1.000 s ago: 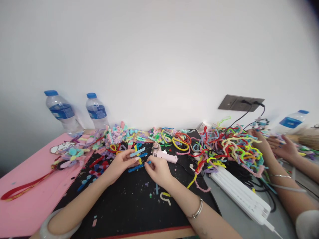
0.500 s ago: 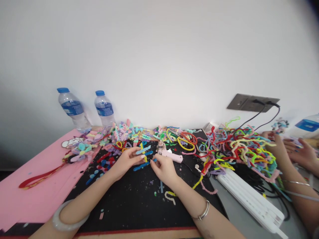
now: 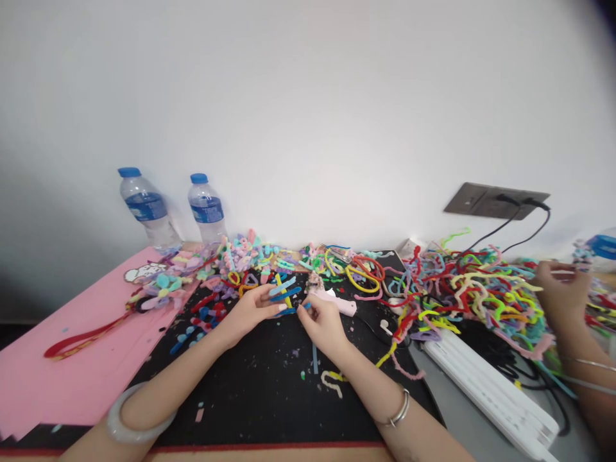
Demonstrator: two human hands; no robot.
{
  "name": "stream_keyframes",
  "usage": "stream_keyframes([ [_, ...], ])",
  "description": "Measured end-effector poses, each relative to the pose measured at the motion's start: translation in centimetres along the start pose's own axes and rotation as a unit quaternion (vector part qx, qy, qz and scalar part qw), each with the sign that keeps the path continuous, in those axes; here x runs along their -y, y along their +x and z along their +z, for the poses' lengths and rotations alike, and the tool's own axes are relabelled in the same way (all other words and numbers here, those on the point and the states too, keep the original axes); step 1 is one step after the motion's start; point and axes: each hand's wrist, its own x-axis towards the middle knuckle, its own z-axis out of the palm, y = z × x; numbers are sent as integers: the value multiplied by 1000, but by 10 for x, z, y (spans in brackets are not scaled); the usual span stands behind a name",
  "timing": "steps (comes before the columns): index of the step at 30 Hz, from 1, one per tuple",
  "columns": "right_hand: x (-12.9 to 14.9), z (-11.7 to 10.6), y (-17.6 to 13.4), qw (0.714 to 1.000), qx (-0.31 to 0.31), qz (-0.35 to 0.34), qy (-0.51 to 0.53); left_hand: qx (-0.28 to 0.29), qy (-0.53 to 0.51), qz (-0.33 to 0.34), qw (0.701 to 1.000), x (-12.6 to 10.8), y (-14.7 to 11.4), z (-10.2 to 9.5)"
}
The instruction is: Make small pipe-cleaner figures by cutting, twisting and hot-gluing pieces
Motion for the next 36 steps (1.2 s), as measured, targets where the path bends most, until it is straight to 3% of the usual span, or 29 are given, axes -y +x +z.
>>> stream_keyframes([
  [6, 0, 0, 0, 1000, 2, 13, 13, 37, 7, -17, 999, 2, 1, 1],
  [36, 0, 0, 0, 998, 23, 37, 54, 42, -82, -18, 996, 1, -5, 4],
])
